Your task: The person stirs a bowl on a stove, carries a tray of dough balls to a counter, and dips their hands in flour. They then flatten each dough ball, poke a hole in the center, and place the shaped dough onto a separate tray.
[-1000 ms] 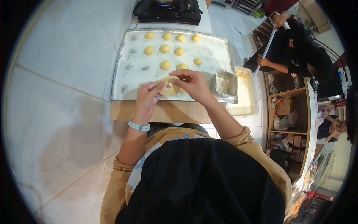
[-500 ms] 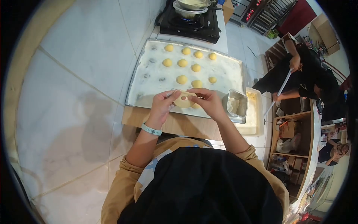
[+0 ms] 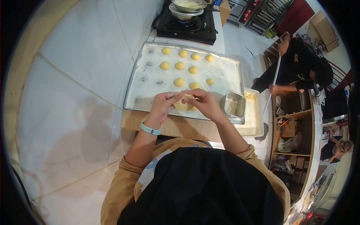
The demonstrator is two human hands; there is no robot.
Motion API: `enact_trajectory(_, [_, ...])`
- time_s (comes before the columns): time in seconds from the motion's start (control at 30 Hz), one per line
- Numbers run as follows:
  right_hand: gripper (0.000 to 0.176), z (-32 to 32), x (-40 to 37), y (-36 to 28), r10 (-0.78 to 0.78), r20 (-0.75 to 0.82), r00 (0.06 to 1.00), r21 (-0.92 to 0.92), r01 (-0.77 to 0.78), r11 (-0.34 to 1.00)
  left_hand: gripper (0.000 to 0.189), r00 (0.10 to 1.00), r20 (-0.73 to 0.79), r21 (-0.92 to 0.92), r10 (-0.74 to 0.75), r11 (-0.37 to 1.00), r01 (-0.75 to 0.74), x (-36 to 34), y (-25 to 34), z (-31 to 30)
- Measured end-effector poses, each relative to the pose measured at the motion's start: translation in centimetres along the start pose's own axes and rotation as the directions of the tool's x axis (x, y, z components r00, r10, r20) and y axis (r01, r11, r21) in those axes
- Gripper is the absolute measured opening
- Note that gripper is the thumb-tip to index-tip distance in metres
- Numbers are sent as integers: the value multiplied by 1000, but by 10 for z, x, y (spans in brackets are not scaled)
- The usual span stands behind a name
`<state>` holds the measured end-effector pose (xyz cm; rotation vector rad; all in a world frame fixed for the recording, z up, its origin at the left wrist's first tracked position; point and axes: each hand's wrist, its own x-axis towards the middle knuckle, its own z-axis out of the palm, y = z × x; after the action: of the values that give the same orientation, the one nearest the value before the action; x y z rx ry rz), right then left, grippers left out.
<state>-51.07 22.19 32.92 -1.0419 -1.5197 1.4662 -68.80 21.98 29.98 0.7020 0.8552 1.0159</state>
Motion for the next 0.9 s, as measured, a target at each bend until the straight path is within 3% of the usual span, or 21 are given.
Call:
enact_trajectory(0.13, [23, -9, 2, 6, 33, -47, 998, 36, -31, 999, 32, 999, -50, -58, -8, 998, 5, -2, 1, 4])
enact_trajectory(0.2, [23, -6, -1, 3, 42, -79, 996, 62, -37, 997, 32, 995, 38, -5, -91, 996, 91, 1, -2, 3])
enact_trajectory(0.33, [23, -6, -6, 4, 54, -2, 999, 28, -54, 998, 32, 997, 3, 55, -75, 996, 74, 4, -6, -2])
enact_trajectory(0.4, [24, -10, -4, 6, 74, 4, 997, 62, -74, 995, 30, 995, -67, -34, -69, 997, 67, 2, -8, 1])
enact_trajectory(0.5, [25, -9, -3, 5, 92, -34, 995, 75, -89, 993, 28, 992, 36, 32, -124, 992, 123, 6, -7, -3])
enact_trajectory(0.57, [26, -2, -5, 1, 72, 25, 997, -37, -71, 997, 28, 995, -3, 24, -100, 995, 100, 2, -5, 3])
enact_trajectory(0.73, [29, -13, -5, 7, 103, -4, 995, -7, -103, 995, 28, 993, -54, -17, -103, 995, 102, 0, -6, 3])
enact_trajectory(0.8, [30, -12, -6, 8, 100, -3, 995, 20, -100, 995, 30, 988, 68, 101, -140, 986, 132, 0, -3, 3])
enact_trajectory(0.9, [33, -12, -10, 11, 87, -57, 995, -58, -90, 994, 29, 990, 25, 123, -138, 983, 134, -1, 0, 13])
